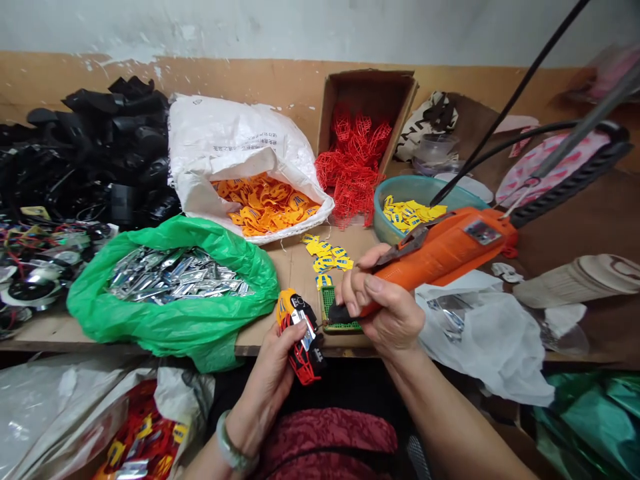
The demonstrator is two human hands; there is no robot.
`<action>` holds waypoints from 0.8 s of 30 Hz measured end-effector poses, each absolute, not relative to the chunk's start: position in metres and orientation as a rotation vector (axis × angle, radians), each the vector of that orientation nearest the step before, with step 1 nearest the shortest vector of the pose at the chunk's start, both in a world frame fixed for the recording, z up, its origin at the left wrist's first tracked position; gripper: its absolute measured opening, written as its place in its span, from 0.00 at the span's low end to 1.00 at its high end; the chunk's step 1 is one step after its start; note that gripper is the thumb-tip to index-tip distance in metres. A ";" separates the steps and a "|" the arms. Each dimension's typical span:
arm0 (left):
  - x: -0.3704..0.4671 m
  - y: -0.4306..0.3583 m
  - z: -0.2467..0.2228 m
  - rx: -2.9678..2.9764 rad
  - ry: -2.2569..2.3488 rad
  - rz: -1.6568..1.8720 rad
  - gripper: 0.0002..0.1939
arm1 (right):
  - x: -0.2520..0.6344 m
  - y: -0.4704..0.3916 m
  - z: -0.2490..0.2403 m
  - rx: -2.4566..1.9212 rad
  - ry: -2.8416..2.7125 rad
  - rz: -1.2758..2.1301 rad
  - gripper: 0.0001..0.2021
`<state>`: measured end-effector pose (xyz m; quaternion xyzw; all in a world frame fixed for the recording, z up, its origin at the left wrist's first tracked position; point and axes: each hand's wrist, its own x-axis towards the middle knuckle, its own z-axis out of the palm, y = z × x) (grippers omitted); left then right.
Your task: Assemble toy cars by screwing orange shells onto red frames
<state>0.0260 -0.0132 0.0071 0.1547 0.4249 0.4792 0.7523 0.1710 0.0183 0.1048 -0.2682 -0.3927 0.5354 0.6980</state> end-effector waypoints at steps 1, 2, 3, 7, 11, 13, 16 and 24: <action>0.026 -0.013 0.008 0.334 0.920 1.050 0.19 | 0.169 0.018 0.105 -0.596 -0.883 1.203 0.09; 0.026 -0.013 0.009 0.331 0.910 1.054 0.18 | 0.167 0.018 0.104 -0.595 -0.890 1.213 0.09; 0.027 -0.013 0.009 0.327 0.900 1.059 0.17 | 0.165 0.018 0.103 -0.594 -0.898 1.222 0.08; 0.026 -0.014 0.008 0.339 0.876 1.080 0.18 | 0.161 0.018 0.100 -0.591 -0.916 1.234 0.08; 0.025 -0.014 0.007 0.348 0.871 1.076 0.17 | 0.160 0.017 0.097 -0.568 -0.919 1.251 0.08; 0.025 -0.014 0.008 0.339 0.866 1.075 0.16 | 0.160 0.017 0.096 -0.552 -0.914 1.262 0.08; 0.026 -0.014 0.010 0.337 0.863 1.080 0.16 | 0.161 0.017 0.095 -0.549 -0.919 1.267 0.08; 0.027 -0.014 0.012 0.364 0.901 1.077 0.19 | 0.162 0.016 0.092 -0.550 -0.952 1.288 0.10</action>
